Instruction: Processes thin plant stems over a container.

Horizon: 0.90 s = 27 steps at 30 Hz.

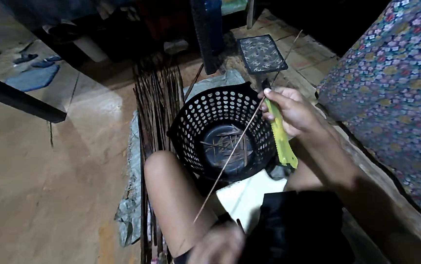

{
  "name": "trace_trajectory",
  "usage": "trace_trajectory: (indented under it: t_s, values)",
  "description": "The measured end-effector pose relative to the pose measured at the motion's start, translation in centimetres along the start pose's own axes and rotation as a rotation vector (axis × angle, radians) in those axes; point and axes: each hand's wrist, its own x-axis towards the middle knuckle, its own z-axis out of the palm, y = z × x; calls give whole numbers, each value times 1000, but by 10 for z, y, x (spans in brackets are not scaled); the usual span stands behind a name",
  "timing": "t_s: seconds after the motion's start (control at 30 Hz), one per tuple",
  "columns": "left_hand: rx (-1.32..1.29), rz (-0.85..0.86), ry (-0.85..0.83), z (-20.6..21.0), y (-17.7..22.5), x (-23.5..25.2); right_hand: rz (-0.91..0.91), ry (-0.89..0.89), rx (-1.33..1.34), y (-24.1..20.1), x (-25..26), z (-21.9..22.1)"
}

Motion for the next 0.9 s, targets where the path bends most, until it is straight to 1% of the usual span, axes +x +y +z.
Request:
trace_trajectory:
  t_s: [0.03, 0.07, 0.1, 0.13, 0.17, 0.23, 0.27, 0.33, 0.43, 0.47, 0.5, 0.53, 0.57, 0.6, 0.7, 0.73, 0.77, 0.83, 0.9]
  values:
    - [230, -53, 108, 3, -8, 12, 1, 1, -5, -1, 0, 0]
    - [415, -103, 171, 6, -20, 24, 1, 5, -8, -2, 1, 1]
    - [502, -146, 194, 9, -34, 32, -3, 15, -9, -2, 1, 1]
    - [501, -169, 200, 11, -49, 36, -8, 24, -7, -2, 2, 1]
    - [428, -187, 193, 11, -60, 37, -18, 31, -8, -3, 3, 0]
    - [209, -246, 169, 13, -70, 35, -47, 12, -11, -4, 2, -4]
    - [129, -275, 168, 15, -70, 33, -59, -28, -12, -3, -1, -7]
    - [20, -317, 176, 18, -67, 32, -52, -211, -9, 2, -13, -10]
    - [-105, -362, 196, 23, -64, 34, 86, -622, -68, 15, -39, 2]
    - [-101, -357, 205, 25, -63, 35, 125, -746, -106, 21, -44, 7]
    - [-70, -340, 213, 27, -61, 35, 159, -830, -150, 25, -47, 13]
    - [-23, -320, 219, 28, -59, 35, 195, -866, -181, 26, -47, 17]
    - [21, -309, 221, 28, -56, 35, 202, -846, -191, 26, -44, 19]
    - [57, -309, 221, 28, -54, 34, 183, -776, -179, 24, -40, 18]
    - [113, -335, 208, 27, -53, 27, 115, -473, -58, 7, -14, 8]
    - [129, -344, 201, 27, -53, 25, 113, -432, -20, 3, -5, 2]
    - [146, -351, 189, 27, -53, 22, 120, -420, 9, -2, 1, -3]
    - [148, -364, 165, 26, -53, 20, 140, -452, 12, -10, 2, -6]
    - [71, -379, 145, 26, -56, 20, 148, -492, 1, -14, -2, -6]
